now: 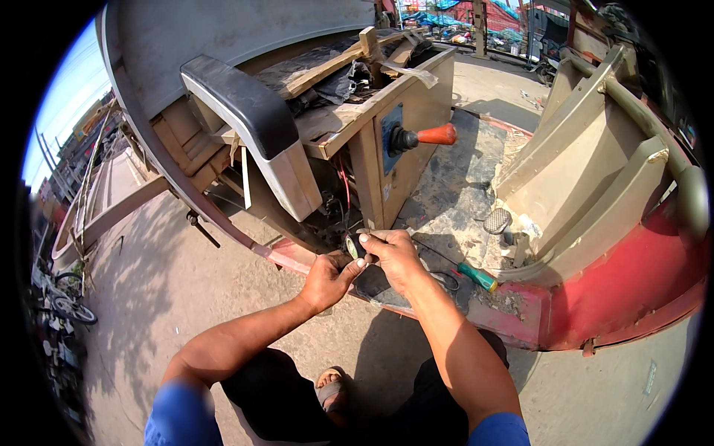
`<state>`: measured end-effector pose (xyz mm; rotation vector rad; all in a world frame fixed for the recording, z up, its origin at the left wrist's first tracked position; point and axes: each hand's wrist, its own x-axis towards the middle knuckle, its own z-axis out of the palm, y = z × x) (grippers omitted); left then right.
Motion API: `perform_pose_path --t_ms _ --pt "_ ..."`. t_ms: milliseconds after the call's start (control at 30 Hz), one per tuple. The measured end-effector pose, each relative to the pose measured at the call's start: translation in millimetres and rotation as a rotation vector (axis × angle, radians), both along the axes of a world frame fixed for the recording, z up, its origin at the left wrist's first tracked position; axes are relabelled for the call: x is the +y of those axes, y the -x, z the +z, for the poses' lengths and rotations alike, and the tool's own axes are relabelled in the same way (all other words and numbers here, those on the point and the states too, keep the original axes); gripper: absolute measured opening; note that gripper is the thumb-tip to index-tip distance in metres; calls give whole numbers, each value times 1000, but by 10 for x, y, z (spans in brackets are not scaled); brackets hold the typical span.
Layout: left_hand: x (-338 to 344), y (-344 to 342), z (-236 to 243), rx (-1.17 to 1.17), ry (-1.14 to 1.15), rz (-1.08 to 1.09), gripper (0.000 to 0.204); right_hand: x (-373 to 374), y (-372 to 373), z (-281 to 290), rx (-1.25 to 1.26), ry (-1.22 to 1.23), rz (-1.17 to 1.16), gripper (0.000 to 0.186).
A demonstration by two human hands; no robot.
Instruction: The person strips the insulation from two wires, twists the exposed ends together, and wraps the connection with electrical tape. They then use a screwdriver to adjust components inside the vehicle's dashboard area.
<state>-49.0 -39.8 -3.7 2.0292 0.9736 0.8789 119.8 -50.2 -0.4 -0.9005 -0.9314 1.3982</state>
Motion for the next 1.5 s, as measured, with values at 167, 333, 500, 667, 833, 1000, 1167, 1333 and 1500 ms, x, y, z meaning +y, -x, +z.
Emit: perform_pose_path --t_ms 167,333,500,667,833,1000,1167,1333,1500 --pt "90 0 -136 -131 165 145 46 -6 -75 -15 -212 41 -32 24" --pt "85 -2 -42 -288 488 272 45 -86 44 -43 -386 175 7 26" --pt "90 27 23 -340 643 268 41 -63 109 -161 -198 202 20 28" --pt "43 48 97 -414 696 249 38 -105 131 -50 -400 220 164 26" --pt "92 136 39 -259 588 126 30 -26 -39 -80 -499 250 211 31" --pt "172 152 -73 -246 541 132 19 -90 -121 89 -355 258 186 31" --pt "183 89 -176 -403 392 31 8 -118 -99 239 -335 177 97 24" --pt "91 67 -98 -174 238 13 9 -73 -39 110 -342 -35 62 25" --pt "48 43 -20 -119 226 57 21 -37 -14 73 -361 -93 86 19"
